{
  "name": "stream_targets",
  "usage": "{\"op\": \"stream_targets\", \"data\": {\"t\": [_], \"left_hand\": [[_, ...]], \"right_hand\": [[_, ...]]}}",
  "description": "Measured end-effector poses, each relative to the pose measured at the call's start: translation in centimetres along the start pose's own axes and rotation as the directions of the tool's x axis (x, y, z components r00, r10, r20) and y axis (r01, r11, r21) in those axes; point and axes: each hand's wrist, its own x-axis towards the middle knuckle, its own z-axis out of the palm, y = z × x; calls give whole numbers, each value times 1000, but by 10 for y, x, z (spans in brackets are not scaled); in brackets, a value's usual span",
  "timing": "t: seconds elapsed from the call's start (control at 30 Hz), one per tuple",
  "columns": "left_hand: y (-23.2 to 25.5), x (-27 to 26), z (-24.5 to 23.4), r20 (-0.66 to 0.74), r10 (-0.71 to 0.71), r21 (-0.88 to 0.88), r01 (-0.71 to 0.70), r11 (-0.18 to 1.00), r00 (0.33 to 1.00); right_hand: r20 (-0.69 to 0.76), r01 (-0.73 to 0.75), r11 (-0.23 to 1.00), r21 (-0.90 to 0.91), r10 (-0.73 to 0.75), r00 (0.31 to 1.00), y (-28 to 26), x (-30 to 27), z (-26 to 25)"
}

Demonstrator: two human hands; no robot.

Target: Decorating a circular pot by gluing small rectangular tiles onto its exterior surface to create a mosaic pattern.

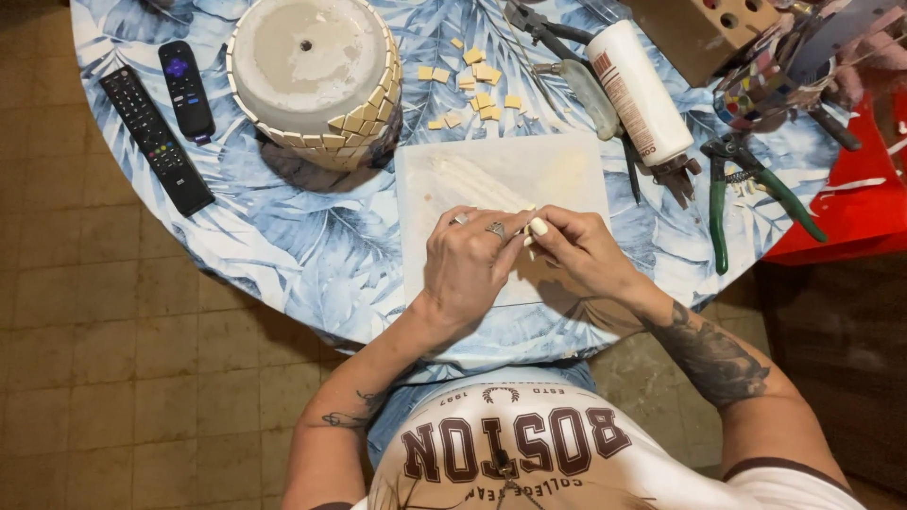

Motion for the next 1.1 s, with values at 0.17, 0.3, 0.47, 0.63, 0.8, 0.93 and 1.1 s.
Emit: {"op": "stream_targets", "data": {"t": [0.17,0.3,0.47,0.63,0.8,0.93,1.1], "left_hand": [[-2,-10,0,112,-28,99,17,995,993],[-4,-25,3,333,-62,271,-33,962,941],[-15,-39,8,401,-104,360,-52,932,910],[-21,-43,12,377,-85,402,-80,912,922],[-22,-44,13,387,-101,402,-69,913,916],[-29,-46,17,389,-114,392,-52,918,914],[-32,-48,18,349,-61,386,-85,918,935]], "right_hand": [[5,-1,997,-75,1,1000,0,0,-2],[66,129,878,-461,-112,992,23,-5,-13],[194,198,460,-866,-57,979,24,-29,-24],[215,240,271,-932,-118,970,42,-16,-15],[302,391,323,-862,-292,908,69,76,17],[314,417,239,-877,-372,874,63,105,27],[381,409,262,-874,-154,912,50,19,-19]]}}
